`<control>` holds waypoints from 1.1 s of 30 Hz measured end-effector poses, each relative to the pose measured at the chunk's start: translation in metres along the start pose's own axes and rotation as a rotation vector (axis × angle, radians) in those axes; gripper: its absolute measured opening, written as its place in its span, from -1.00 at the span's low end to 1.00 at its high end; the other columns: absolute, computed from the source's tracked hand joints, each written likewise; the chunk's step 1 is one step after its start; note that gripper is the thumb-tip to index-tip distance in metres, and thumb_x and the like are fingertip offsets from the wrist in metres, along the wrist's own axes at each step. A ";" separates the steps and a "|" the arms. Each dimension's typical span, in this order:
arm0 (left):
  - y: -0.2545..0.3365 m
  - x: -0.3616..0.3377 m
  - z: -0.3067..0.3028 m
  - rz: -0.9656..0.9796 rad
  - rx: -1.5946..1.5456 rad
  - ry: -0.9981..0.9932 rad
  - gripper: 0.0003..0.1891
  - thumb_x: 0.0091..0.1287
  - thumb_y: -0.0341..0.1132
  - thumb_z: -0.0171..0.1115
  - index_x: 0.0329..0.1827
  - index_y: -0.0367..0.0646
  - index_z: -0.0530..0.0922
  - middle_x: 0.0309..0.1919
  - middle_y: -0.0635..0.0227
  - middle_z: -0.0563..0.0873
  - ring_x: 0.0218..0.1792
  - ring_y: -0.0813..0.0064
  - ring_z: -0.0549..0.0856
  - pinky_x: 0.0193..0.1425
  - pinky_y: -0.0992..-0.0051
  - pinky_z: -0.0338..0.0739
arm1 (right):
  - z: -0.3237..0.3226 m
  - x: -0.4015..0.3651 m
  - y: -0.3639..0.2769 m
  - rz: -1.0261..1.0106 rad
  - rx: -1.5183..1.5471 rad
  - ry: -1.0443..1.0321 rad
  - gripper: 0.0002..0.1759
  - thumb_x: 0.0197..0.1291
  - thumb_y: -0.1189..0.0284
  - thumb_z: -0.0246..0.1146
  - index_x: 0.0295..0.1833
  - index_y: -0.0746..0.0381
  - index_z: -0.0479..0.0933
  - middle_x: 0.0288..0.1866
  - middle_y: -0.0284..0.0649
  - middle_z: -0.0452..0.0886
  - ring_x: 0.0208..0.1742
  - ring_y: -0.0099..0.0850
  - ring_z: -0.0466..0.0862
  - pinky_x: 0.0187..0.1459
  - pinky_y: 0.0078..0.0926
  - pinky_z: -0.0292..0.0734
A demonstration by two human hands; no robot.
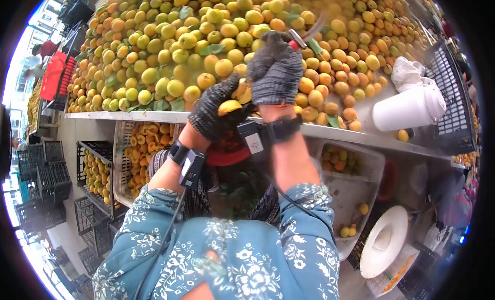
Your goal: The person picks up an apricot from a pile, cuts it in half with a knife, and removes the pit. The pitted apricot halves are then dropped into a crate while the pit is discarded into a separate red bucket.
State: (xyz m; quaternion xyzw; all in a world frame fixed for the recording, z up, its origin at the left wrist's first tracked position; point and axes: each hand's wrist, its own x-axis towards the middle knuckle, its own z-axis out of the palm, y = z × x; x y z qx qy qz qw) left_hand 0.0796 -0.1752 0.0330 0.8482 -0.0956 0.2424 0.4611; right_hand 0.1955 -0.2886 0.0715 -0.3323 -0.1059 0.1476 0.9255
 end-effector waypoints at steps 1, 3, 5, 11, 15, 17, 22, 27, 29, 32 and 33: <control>0.004 0.000 -0.001 0.071 0.019 0.051 -0.46 0.11 -0.39 0.45 0.17 -0.29 0.49 0.01 0.08 0.67 0.06 0.16 0.67 0.16 0.32 0.53 | 0.001 0.000 0.000 0.080 0.160 -0.055 -0.82 0.23 0.30 0.29 -0.27 0.19 0.54 -0.73 -0.55 0.13 -0.74 -0.64 0.11 -0.66 -0.59 0.03; 0.003 -0.002 0.001 0.060 0.064 0.074 -0.46 0.11 -0.40 0.44 0.18 -0.30 0.49 0.01 0.07 0.67 0.05 0.17 0.67 0.16 0.32 0.53 | -0.003 0.002 0.001 0.067 0.162 -0.039 -0.79 0.23 0.28 0.29 -0.27 0.20 0.54 -0.73 -0.54 0.13 -0.75 -0.62 0.09 -0.66 -0.56 0.03; -0.004 -0.002 0.007 0.008 -0.015 0.060 -0.47 0.12 -0.41 0.43 0.17 -0.31 0.49 -0.02 0.11 0.68 0.01 0.25 0.68 0.13 0.36 0.55 | -0.005 0.001 0.001 0.047 0.157 -0.040 -0.79 0.24 0.27 0.29 -0.27 0.19 0.54 -0.73 -0.55 0.12 -0.74 -0.62 0.09 -0.66 -0.57 0.03; -0.002 -0.006 0.010 -0.080 -0.103 0.062 -0.53 0.15 -0.41 0.40 0.12 -0.30 0.51 -0.08 0.17 0.70 -0.06 0.40 0.69 0.05 0.43 0.57 | -0.007 0.000 0.004 0.085 0.203 -0.005 -0.79 0.26 0.26 0.26 -0.29 0.18 0.54 -0.72 -0.56 0.12 -0.73 -0.62 0.09 -0.66 -0.57 0.02; 0.007 0.000 0.007 -0.165 -0.157 -0.012 -0.59 0.16 -0.40 0.39 0.07 -0.28 0.53 -0.09 0.17 0.70 -0.06 0.37 0.68 0.06 0.40 0.56 | -0.008 0.001 0.003 0.136 0.298 -0.053 -0.77 0.26 0.24 0.26 -0.30 0.17 0.52 -0.71 -0.56 0.10 -0.73 -0.63 0.09 -0.65 -0.58 0.04; 0.011 -0.001 0.007 -0.118 -0.158 -0.026 -0.62 0.15 -0.41 0.39 0.03 -0.27 0.54 -0.10 0.18 0.70 -0.03 0.31 0.67 0.10 0.36 0.54 | -0.004 0.000 0.004 0.146 0.310 -0.031 -0.77 0.26 0.24 0.26 -0.30 0.17 0.50 -0.71 -0.57 0.09 -0.72 -0.64 0.09 -0.63 -0.59 0.06; -0.001 -0.003 0.013 0.003 -0.012 0.072 -0.59 0.14 -0.45 0.37 0.09 -0.25 0.52 -0.06 0.12 0.67 0.04 0.18 0.64 0.20 0.31 0.48 | -0.016 0.007 -0.010 0.093 0.312 0.003 -0.79 0.24 0.28 0.28 -0.30 0.18 0.50 -0.74 -0.54 0.11 -0.76 -0.62 0.10 -0.69 -0.57 0.04; -0.019 0.015 -0.004 0.117 0.232 0.150 -0.61 0.20 -0.42 0.23 0.12 -0.22 0.50 0.08 0.04 0.56 0.14 0.04 0.54 0.27 0.20 0.39 | 0.013 -0.015 -0.030 0.066 -0.465 0.012 -0.87 0.20 0.39 0.34 -0.29 0.21 0.60 -0.62 -0.53 0.44 -0.71 -0.73 0.32 -0.67 -0.72 0.18; -0.015 0.023 -0.003 0.044 0.278 0.178 -0.68 0.21 -0.46 0.17 0.05 -0.23 0.53 -0.01 0.06 0.56 0.08 0.07 0.54 0.23 0.23 0.41 | 0.011 -0.019 -0.009 0.172 -0.577 -0.076 -0.86 0.13 0.47 0.38 -0.17 0.23 0.65 -0.38 -0.47 0.62 -0.41 -0.73 0.52 -0.41 -0.78 0.40; -0.014 0.028 -0.002 -0.102 -0.148 0.299 -0.77 0.16 -0.44 0.20 -0.10 -0.19 0.58 -0.12 0.15 0.60 0.04 0.15 0.57 0.16 0.28 0.45 | 0.023 -0.035 0.009 0.043 -0.621 -0.240 -0.72 0.13 0.44 0.39 -0.05 0.30 0.63 -0.21 -0.38 0.68 -0.19 -0.64 0.59 -0.19 -0.64 0.53; -0.025 0.027 -0.011 0.099 0.187 0.160 -0.76 0.16 -0.46 0.18 -0.09 -0.16 0.58 -0.14 0.13 0.60 0.01 0.15 0.57 0.16 0.29 0.45 | 0.020 -0.034 0.011 0.007 -0.806 -0.260 -0.71 0.13 0.43 0.39 -0.04 0.30 0.63 -0.22 -0.34 0.70 -0.19 -0.61 0.62 -0.15 -0.59 0.55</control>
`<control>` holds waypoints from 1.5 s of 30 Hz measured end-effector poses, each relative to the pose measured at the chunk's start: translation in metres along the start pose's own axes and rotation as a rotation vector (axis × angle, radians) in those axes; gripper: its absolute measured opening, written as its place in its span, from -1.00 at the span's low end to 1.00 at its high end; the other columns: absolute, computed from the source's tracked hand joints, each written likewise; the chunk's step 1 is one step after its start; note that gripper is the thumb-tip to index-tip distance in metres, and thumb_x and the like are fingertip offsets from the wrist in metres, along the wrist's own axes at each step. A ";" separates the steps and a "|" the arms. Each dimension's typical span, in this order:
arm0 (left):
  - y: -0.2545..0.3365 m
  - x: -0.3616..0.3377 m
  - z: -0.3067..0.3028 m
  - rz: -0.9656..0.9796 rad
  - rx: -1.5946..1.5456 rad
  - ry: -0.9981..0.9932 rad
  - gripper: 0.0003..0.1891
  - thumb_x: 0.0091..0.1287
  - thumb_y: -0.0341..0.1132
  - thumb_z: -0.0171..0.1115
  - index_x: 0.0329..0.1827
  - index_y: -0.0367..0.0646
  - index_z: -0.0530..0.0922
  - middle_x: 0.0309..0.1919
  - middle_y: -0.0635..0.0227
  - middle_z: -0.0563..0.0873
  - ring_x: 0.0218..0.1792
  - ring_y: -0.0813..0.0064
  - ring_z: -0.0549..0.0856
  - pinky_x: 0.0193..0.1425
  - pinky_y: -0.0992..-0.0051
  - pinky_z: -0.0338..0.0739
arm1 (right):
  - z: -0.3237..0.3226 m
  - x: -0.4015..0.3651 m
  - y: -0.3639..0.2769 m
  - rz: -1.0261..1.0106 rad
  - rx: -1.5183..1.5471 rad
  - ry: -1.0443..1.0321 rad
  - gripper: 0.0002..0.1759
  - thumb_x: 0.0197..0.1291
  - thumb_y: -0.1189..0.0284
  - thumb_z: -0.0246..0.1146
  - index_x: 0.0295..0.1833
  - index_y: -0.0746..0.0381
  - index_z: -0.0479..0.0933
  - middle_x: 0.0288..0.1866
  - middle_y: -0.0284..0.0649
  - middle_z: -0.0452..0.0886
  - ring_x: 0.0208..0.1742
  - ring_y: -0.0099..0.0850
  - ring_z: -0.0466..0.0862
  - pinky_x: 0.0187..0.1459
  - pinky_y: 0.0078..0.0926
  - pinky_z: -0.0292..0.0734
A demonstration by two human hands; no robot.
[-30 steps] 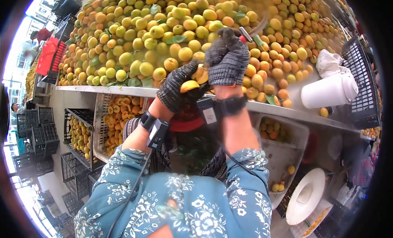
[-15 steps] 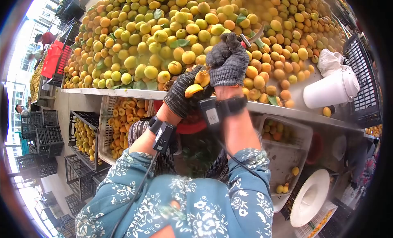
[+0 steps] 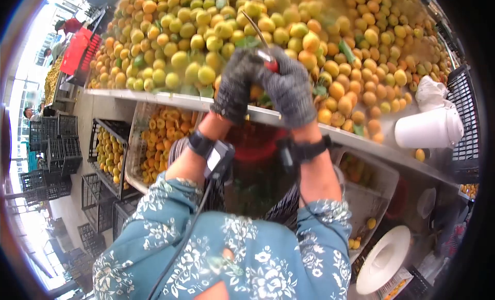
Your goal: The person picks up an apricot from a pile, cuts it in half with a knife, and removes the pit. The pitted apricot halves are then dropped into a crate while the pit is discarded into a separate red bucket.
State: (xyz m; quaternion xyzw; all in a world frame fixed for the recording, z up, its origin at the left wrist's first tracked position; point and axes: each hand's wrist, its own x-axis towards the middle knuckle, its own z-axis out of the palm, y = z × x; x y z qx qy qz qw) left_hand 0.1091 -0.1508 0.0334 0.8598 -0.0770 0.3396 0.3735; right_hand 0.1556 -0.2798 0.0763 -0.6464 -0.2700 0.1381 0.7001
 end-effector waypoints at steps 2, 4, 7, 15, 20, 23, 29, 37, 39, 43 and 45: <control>-0.007 -0.003 -0.002 0.060 0.205 -0.093 -0.72 0.18 -0.43 0.18 -0.02 -0.16 0.58 -0.07 0.07 0.60 0.06 0.11 0.56 0.21 0.30 0.43 | 0.002 0.001 0.005 -0.102 -0.124 -0.023 -0.69 0.10 0.42 0.40 -0.03 0.29 0.63 -0.25 -0.28 0.71 -0.22 -0.58 0.64 -0.15 -0.55 0.56; -0.003 -0.019 -0.008 -0.036 0.039 -0.065 -0.65 0.14 -0.41 0.27 0.02 -0.23 0.56 -0.01 0.02 0.60 0.11 0.07 0.55 0.25 0.24 0.41 | 0.002 -0.003 0.001 -0.088 -0.157 0.000 -0.67 0.07 0.37 0.41 -0.05 0.27 0.63 -0.30 -0.26 0.71 -0.27 -0.53 0.65 -0.16 -0.53 0.56; 0.000 -0.025 -0.016 -0.294 -0.295 -0.070 -0.53 0.08 -0.38 0.39 0.07 -0.34 0.52 0.01 -0.05 0.61 0.11 0.02 0.58 0.26 0.17 0.42 | 0.009 -0.007 0.001 -0.015 -0.023 0.025 -0.72 0.06 0.41 0.38 -0.09 0.27 0.64 -0.37 -0.36 0.66 -0.36 -0.61 0.62 -0.30 -0.63 0.53; 0.015 -0.006 -0.060 -0.046 -0.155 0.178 -0.66 0.24 -0.23 0.37 -0.07 -0.30 0.56 -0.28 0.14 0.70 -0.34 0.39 0.70 -0.29 0.50 0.61 | 0.003 -0.016 -0.001 0.254 0.606 -0.214 -0.78 0.13 0.41 0.23 -0.13 0.27 0.51 -0.65 -0.46 0.38 -0.78 -0.66 0.27 -0.75 -0.68 0.14; 0.018 -0.011 -0.166 -0.781 -1.304 0.348 -0.74 0.33 -0.23 0.27 -0.03 -0.19 0.58 -0.24 0.30 0.70 -0.26 0.50 0.70 -0.21 0.57 0.62 | 0.038 -0.043 0.012 0.082 -0.144 -0.618 -0.75 -0.02 0.37 0.36 -0.18 0.20 0.63 -0.42 -0.18 0.63 -0.29 -0.36 0.66 -0.20 -0.33 0.55; 0.017 -0.047 -0.221 -0.846 -0.990 0.345 -0.64 0.40 -0.04 0.18 0.06 -0.11 0.56 -0.35 0.30 0.65 -0.39 0.58 0.64 -0.39 0.66 0.56 | 0.046 -0.042 0.002 -0.186 -0.666 -0.687 -0.66 -0.11 0.47 0.44 -0.14 0.29 0.63 -0.36 -0.13 0.70 -0.31 -0.40 0.70 -0.19 -0.45 0.57; 0.001 -0.118 -0.258 -0.980 -0.185 0.412 -0.65 0.41 -0.13 0.18 0.17 -0.09 0.54 -0.14 0.43 0.63 -0.24 0.64 0.63 -0.33 0.62 0.58 | -0.001 -0.003 -0.004 -0.007 -0.093 0.079 -0.86 0.11 0.52 0.35 -0.19 0.29 0.62 -0.36 -0.40 0.64 -0.32 -0.67 0.55 -0.26 -0.67 0.49; 0.007 -0.078 -0.234 -0.933 -0.405 0.432 -0.73 0.37 -0.29 0.24 0.08 -0.16 0.59 -0.17 0.39 0.70 -0.15 0.57 0.68 -0.10 0.55 0.62 | -0.079 0.051 0.023 0.159 -0.257 0.528 -0.71 -0.01 0.38 0.46 -0.19 0.29 0.61 -0.39 -0.44 0.55 -0.45 -0.61 0.42 -0.36 -0.64 0.38; 0.014 -0.050 -0.201 -0.892 -0.521 0.303 -0.74 0.37 -0.28 0.24 0.04 -0.18 0.61 -0.21 0.36 0.73 -0.21 0.54 0.71 -0.12 0.54 0.63 | -0.084 0.064 0.055 0.046 -0.386 0.431 -0.55 -0.07 0.35 0.50 -0.07 0.34 0.59 -0.30 -0.29 0.63 -0.33 -0.51 0.53 -0.20 -0.53 0.48; 0.036 0.002 -0.134 -0.821 -0.697 0.052 -0.75 0.36 -0.28 0.26 0.02 -0.21 0.62 -0.25 0.35 0.74 -0.25 0.54 0.72 -0.15 0.57 0.64 | -0.077 0.068 0.055 0.047 -0.453 0.444 -0.54 -0.10 0.41 0.49 -0.05 0.36 0.59 -0.25 -0.18 0.66 -0.26 -0.46 0.60 -0.12 -0.48 0.52; 0.042 0.020 -0.106 -0.803 -0.761 -0.030 -0.74 0.35 -0.28 0.26 0.02 -0.21 0.62 -0.25 0.35 0.73 -0.24 0.56 0.72 -0.15 0.57 0.64 | -0.073 0.067 0.048 0.083 -0.177 0.454 -0.61 -0.07 0.52 0.44 -0.04 0.31 0.61 -0.29 -0.29 0.65 -0.33 -0.49 0.57 -0.21 -0.53 0.51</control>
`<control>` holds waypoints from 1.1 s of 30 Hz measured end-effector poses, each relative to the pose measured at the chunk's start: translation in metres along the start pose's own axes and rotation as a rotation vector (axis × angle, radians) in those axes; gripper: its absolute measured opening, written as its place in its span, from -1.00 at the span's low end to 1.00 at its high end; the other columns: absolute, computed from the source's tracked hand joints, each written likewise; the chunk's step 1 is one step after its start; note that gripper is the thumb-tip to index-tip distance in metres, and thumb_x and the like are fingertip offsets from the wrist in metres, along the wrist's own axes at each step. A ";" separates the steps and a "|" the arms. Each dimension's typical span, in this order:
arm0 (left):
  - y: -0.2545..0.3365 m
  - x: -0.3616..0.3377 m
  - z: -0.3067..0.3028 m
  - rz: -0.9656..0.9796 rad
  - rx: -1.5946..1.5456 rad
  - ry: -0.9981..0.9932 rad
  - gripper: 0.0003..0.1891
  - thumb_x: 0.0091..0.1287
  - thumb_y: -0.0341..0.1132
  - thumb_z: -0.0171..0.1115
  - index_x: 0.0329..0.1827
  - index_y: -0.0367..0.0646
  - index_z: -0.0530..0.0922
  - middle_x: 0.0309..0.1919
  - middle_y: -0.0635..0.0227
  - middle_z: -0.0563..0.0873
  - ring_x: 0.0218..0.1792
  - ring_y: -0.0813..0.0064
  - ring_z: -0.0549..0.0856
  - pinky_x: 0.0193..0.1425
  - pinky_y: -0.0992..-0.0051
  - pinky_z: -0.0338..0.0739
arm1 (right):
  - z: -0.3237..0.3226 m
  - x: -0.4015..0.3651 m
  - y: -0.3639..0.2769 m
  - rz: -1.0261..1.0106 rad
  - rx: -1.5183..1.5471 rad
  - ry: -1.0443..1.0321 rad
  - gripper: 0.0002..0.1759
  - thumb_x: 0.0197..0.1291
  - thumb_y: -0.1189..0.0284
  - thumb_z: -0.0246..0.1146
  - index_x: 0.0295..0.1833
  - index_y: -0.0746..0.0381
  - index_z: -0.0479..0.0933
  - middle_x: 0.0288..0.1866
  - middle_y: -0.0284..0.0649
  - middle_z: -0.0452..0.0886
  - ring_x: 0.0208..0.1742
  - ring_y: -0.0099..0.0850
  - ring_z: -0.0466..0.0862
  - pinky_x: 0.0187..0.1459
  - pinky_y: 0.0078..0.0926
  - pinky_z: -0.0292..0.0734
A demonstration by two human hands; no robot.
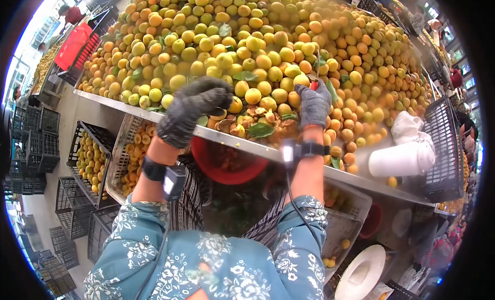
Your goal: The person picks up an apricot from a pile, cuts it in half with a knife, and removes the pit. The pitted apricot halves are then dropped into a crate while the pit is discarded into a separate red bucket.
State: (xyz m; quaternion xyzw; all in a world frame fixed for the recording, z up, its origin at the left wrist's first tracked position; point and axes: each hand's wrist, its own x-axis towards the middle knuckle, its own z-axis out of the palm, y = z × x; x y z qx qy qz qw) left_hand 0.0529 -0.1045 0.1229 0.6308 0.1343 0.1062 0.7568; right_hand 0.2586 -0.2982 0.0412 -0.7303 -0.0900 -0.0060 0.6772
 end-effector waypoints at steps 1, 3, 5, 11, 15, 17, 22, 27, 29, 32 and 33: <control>-0.003 0.007 0.011 -0.025 -0.063 -0.039 -0.74 0.35 -0.29 0.27 0.02 -0.21 0.62 -0.25 0.35 0.73 -0.24 0.57 0.72 -0.16 0.57 0.64 | -0.001 -0.006 -0.008 0.095 0.178 -0.051 -0.62 -0.04 0.58 0.40 -0.02 0.26 0.62 -0.33 -0.38 0.63 -0.43 -0.60 0.51 -0.39 -0.67 0.44; -0.012 0.020 0.027 -0.060 -0.124 -0.037 -0.73 0.35 -0.30 0.26 0.05 -0.21 0.61 -0.21 0.37 0.73 -0.21 0.57 0.72 -0.15 0.55 0.66 | -0.005 -0.022 -0.035 0.148 0.396 -0.237 -0.51 0.02 0.44 0.42 0.13 0.24 0.55 -0.43 -0.42 0.58 -0.72 -0.71 0.33 -0.71 -0.73 0.20; -0.025 0.030 0.034 -0.067 -0.191 -0.073 -0.62 0.36 -0.29 0.26 0.20 -0.20 0.53 -0.10 0.39 0.70 -0.14 0.62 0.69 -0.10 0.58 0.63 | 0.000 -0.036 -0.046 0.070 0.554 -0.354 -0.40 0.03 0.42 0.43 0.23 0.24 0.48 -0.44 -0.40 0.58 -0.70 -0.68 0.39 -0.69 -0.75 0.26; -0.037 0.029 0.045 0.134 -0.271 -0.217 -0.48 0.29 -0.31 0.32 0.30 -0.24 0.44 0.08 0.36 0.63 0.11 0.55 0.56 0.19 0.50 0.49 | 0.026 -0.074 -0.060 0.139 0.584 -0.477 -0.34 -0.10 0.52 0.42 0.23 0.27 0.46 -0.27 -0.32 0.62 -0.59 -0.64 0.51 -0.63 -0.74 0.37; -0.059 0.037 0.031 0.131 -0.248 -0.122 -0.51 0.25 -0.35 0.35 0.25 -0.28 0.48 0.05 0.36 0.64 0.07 0.58 0.58 0.18 0.52 0.50 | 0.030 -0.080 -0.065 0.054 0.401 -0.510 -0.49 0.07 0.55 0.33 0.20 0.32 0.50 -0.14 -0.34 0.64 -0.22 -0.62 0.61 -0.21 -0.72 0.54; -0.049 0.033 0.021 0.150 -0.281 -0.101 -0.53 0.23 -0.39 0.35 0.20 -0.29 0.50 0.01 0.32 0.66 0.04 0.54 0.62 0.18 0.49 0.54 | 0.022 -0.078 -0.062 0.166 0.318 -0.487 -0.52 0.14 0.51 0.29 0.22 0.31 0.49 -0.28 -0.42 0.59 -0.29 -0.66 0.57 -0.28 -0.75 0.48; -0.041 0.030 -0.003 0.171 -0.467 -0.123 -0.44 0.24 -0.34 0.36 0.30 -0.25 0.40 0.02 0.26 0.62 -0.01 0.43 0.66 0.10 0.41 0.63 | 0.029 -0.097 -0.066 0.177 0.325 -0.563 -0.58 0.29 0.11 0.22 0.01 0.25 0.56 -0.57 -0.44 0.47 -0.71 -0.69 0.32 -0.70 -0.75 0.14; -0.034 0.026 -0.016 0.173 -0.428 -0.132 -0.42 0.26 -0.28 0.35 0.32 -0.26 0.39 0.03 0.23 0.62 -0.01 0.40 0.67 0.09 0.41 0.62 | 0.037 -0.113 -0.064 0.217 0.242 -0.612 -0.57 0.29 0.10 0.24 -0.01 0.28 0.56 -0.58 -0.43 0.46 -0.71 -0.70 0.32 -0.73 -0.73 0.12; -0.031 0.026 -0.016 0.155 -0.478 -0.171 -0.44 0.29 -0.25 0.30 0.31 -0.29 0.39 0.03 0.22 0.62 0.01 0.36 0.67 0.10 0.39 0.61 | 0.039 -0.115 -0.070 0.236 0.241 -0.604 -0.59 0.30 0.12 0.24 -0.03 0.28 0.56 -0.60 -0.43 0.46 -0.74 -0.70 0.30 -0.73 -0.75 0.09; -0.030 0.025 -0.014 0.123 -0.514 -0.184 -0.46 0.33 -0.23 0.25 0.30 -0.31 0.39 0.01 0.20 0.63 0.02 0.32 0.67 0.12 0.35 0.60 | 0.040 -0.117 -0.065 0.179 0.253 -0.608 -0.63 0.32 0.16 0.23 -0.04 0.28 0.55 -0.62 -0.45 0.44 -0.75 -0.72 0.29 -0.74 -0.75 0.07; -0.028 0.025 -0.013 0.122 -0.514 -0.184 -0.46 0.33 -0.23 0.25 0.30 -0.31 0.39 0.01 0.20 0.63 0.02 0.32 0.67 0.12 0.35 0.60 | 0.040 -0.117 -0.061 0.131 0.231 -0.623 -0.64 0.34 0.18 0.22 -0.03 0.28 0.55 -0.63 -0.46 0.43 -0.74 -0.73 0.28 -0.73 -0.75 0.08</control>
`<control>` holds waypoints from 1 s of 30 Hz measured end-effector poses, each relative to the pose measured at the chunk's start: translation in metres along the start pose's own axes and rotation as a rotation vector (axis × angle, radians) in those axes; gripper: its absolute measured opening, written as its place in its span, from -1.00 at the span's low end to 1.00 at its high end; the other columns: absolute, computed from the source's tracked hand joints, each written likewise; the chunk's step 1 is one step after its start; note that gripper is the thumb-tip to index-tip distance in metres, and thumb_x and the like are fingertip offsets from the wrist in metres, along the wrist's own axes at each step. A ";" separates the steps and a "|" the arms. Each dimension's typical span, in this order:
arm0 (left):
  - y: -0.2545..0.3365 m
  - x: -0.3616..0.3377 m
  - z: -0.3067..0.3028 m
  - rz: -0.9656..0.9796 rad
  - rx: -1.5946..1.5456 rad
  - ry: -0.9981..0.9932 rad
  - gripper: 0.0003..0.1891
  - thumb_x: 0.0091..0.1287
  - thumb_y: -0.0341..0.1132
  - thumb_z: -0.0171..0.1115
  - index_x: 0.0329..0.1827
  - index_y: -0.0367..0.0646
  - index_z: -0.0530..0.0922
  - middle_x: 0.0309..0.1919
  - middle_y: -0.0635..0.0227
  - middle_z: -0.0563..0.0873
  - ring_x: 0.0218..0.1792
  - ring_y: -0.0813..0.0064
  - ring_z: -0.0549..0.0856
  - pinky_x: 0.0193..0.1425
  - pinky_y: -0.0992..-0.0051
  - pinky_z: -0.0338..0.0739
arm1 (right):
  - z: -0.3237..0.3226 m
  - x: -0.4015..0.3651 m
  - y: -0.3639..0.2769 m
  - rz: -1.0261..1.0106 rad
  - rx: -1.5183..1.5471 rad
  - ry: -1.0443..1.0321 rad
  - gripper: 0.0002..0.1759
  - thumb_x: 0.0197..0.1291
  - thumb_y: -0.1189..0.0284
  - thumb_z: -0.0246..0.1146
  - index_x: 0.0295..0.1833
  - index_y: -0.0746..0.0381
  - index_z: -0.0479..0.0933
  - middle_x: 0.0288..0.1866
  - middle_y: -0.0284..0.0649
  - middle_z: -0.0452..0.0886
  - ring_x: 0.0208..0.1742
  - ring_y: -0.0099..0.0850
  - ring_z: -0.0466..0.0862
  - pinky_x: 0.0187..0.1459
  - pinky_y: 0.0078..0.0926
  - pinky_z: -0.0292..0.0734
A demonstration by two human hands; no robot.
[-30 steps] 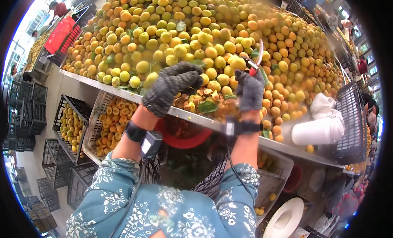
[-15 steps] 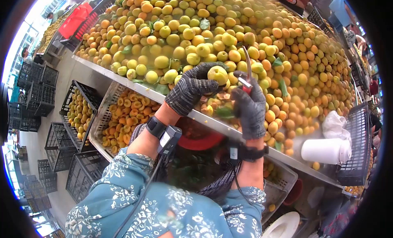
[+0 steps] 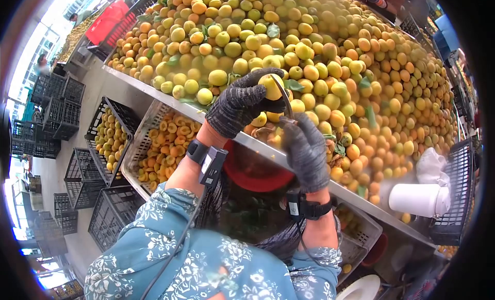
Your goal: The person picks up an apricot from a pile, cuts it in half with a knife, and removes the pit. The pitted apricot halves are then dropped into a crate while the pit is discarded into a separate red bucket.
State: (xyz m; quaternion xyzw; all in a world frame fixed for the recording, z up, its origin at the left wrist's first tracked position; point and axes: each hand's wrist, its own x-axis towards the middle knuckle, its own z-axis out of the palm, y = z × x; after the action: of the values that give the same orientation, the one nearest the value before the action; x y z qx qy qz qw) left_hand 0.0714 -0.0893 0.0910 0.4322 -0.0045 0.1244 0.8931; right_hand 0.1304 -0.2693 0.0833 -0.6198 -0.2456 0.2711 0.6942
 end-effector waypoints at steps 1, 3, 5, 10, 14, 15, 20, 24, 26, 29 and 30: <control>0.000 0.000 0.002 0.017 0.027 0.009 -0.46 0.33 -0.23 0.25 0.30 -0.32 0.39 0.01 0.18 0.63 0.02 0.31 0.67 0.13 0.35 0.60 | -0.002 0.000 0.007 0.002 0.001 0.001 -0.64 0.34 0.18 0.22 -0.03 0.28 0.55 -0.63 -0.46 0.43 -0.74 -0.73 0.28 -0.73 -0.75 0.08; 0.000 0.000 0.001 0.034 0.055 0.017 -0.46 0.33 -0.23 0.24 0.31 -0.32 0.39 0.01 0.17 0.63 0.02 0.31 0.67 0.14 0.34 0.60 | -0.005 0.002 0.021 -0.175 -0.187 0.036 -0.69 0.36 0.22 0.21 -0.03 0.26 0.55 -0.63 -0.49 0.41 -0.72 -0.75 0.27 -0.72 -0.76 0.06; -0.005 0.000 -0.002 -0.017 -0.041 -0.015 -0.47 0.33 -0.22 0.24 0.30 -0.32 0.39 0.02 0.17 0.62 0.04 0.32 0.67 0.15 0.37 0.59 | 0.001 0.001 0.008 -0.080 -0.100 0.052 -0.70 0.36 0.23 0.20 -0.03 0.25 0.55 -0.63 -0.50 0.40 -0.70 -0.75 0.27 -0.70 -0.76 0.07; -0.018 0.001 0.002 -0.008 0.034 -0.021 -0.50 0.38 -0.16 0.20 0.27 -0.28 0.40 0.03 0.23 0.61 0.04 0.40 0.65 0.13 0.42 0.58 | 0.011 0.002 0.009 0.005 -0.002 0.108 -0.72 0.37 0.24 0.19 -0.02 0.22 0.55 -0.61 -0.53 0.39 -0.65 -0.76 0.31 -0.64 -0.77 0.12; -0.020 -0.002 0.011 -0.013 0.286 0.075 -0.54 0.44 -0.13 0.13 0.25 -0.26 0.41 0.00 0.31 0.61 0.00 0.53 0.63 0.08 0.47 0.58 | 0.014 0.007 0.015 0.029 0.101 0.159 -0.78 0.39 0.27 0.16 -0.06 0.18 0.55 -0.59 -0.53 0.42 -0.64 -0.76 0.33 -0.63 -0.78 0.15; -0.021 0.001 0.006 0.030 0.432 0.065 -0.61 0.48 -0.15 0.07 0.20 -0.25 0.44 -0.03 0.35 0.61 -0.03 0.59 0.62 0.05 0.50 0.59 | 0.012 0.007 0.016 0.048 0.104 0.136 -0.80 0.39 0.28 0.16 -0.10 0.17 0.55 -0.59 -0.53 0.42 -0.65 -0.76 0.33 -0.64 -0.77 0.16; -0.049 0.000 -0.018 0.161 0.518 0.106 -0.67 0.49 -0.19 0.05 0.14 -0.25 0.48 -0.06 0.35 0.62 -0.04 0.58 0.62 0.06 0.53 0.57 | 0.018 0.002 0.016 0.125 0.144 0.140 -0.79 0.36 0.37 0.18 -0.10 0.31 0.57 -0.49 -0.46 0.50 -0.50 -0.70 0.38 -0.49 -0.67 0.30; -0.067 0.000 0.002 -0.023 -0.227 0.195 -0.72 0.48 -0.32 0.05 0.15 -0.27 0.47 -0.03 0.30 0.62 0.00 0.54 0.62 0.14 0.53 0.52 | 0.020 0.005 0.030 0.043 -0.001 0.195 -0.73 0.36 0.38 0.18 0.01 0.36 0.56 -0.43 -0.38 0.57 -0.45 -0.68 0.44 -0.45 -0.66 0.36; -0.066 -0.008 0.009 0.339 0.695 0.172 -0.71 0.48 -0.34 0.06 0.18 -0.25 0.46 0.01 0.31 0.62 0.04 0.53 0.60 0.17 0.51 0.50 | 0.020 0.008 0.037 -0.218 -0.191 0.281 -0.74 0.39 0.41 0.13 0.05 0.35 0.52 -0.39 -0.34 0.53 -0.44 -0.61 0.50 -0.40 -0.70 0.46; -0.054 -0.002 0.009 -0.034 0.123 0.120 -0.66 0.48 -0.24 0.05 0.24 -0.18 0.44 0.07 0.39 0.58 0.08 0.58 0.57 0.17 0.53 0.49 | 0.006 0.007 0.034 -0.387 -0.385 0.146 -0.75 0.38 0.44 0.14 0.05 0.39 0.50 -0.29 -0.31 0.56 -0.37 -0.58 0.52 -0.33 -0.68 0.50; -0.045 -0.002 0.017 -0.035 0.124 0.121 -0.66 0.48 -0.24 0.05 0.24 -0.18 0.44 0.07 0.39 0.58 0.08 0.58 0.57 0.17 0.53 0.49 | 0.007 0.005 0.029 -0.225 -0.145 0.107 -0.76 0.39 0.43 0.14 0.02 0.38 0.51 -0.30 -0.31 0.56 -0.39 -0.60 0.53 -0.36 -0.69 0.49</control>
State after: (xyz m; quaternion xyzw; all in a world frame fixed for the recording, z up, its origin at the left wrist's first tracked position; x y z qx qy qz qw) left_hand 0.0814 -0.1292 0.0670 0.4783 0.0646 0.1346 0.8654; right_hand 0.1268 -0.2582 0.0549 -0.6505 -0.2950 0.1395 0.6859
